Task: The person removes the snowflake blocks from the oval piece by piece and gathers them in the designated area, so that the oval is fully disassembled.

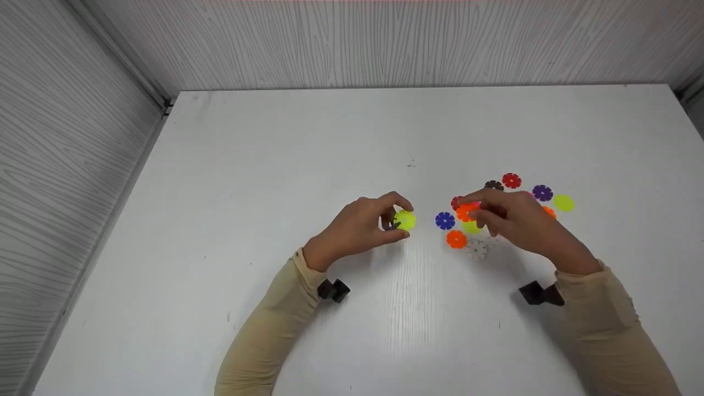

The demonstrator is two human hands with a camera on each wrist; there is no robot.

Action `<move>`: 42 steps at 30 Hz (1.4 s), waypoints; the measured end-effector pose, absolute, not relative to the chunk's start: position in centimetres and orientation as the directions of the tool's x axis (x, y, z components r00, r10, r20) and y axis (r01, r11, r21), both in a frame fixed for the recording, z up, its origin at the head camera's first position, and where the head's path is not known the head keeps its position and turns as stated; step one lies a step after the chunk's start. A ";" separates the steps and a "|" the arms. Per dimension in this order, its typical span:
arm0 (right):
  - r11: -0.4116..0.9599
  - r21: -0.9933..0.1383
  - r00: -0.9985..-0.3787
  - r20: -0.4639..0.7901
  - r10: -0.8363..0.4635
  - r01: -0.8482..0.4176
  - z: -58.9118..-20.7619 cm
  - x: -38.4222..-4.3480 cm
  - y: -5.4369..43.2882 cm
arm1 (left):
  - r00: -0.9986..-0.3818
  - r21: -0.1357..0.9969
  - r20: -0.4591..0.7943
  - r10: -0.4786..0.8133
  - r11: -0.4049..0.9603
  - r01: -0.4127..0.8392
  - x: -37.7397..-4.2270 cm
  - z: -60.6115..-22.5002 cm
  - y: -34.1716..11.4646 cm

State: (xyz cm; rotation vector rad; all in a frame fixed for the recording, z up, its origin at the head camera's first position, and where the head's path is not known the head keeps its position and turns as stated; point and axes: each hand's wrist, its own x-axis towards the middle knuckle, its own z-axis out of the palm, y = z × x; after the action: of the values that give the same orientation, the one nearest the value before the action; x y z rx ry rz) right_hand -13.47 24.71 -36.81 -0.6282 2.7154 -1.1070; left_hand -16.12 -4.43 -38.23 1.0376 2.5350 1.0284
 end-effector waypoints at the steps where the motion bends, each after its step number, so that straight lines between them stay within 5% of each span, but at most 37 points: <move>1: 0.656 -0.684 -0.898 -0.004 -0.439 -0.318 -36.7 -13.6 25.0 | -0.726 0.676 0.060 0.685 0.508 0.534 -16.2 -38.3 -4.5; 16: 0.811 -0.582 -0.790 -0.470 -0.394 -0.058 -36.0 -14.3 28.1 | -0.747 0.673 -0.043 0.663 0.572 0.469 -16.6 -38.5 -4.9; 42: 0.863 -0.505 -0.690 -0.635 -0.348 0.029 -37.7 -15.3 30.5 | -0.737 0.669 -0.077 0.671 0.582 0.461 -16.8 -39.0 -4.8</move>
State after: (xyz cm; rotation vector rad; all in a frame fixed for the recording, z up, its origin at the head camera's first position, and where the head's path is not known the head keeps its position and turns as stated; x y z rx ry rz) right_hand -15.28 30.50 -37.68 -0.2296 2.2579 -0.6273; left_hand -16.83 -4.79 -39.03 0.9234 2.4939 0.9195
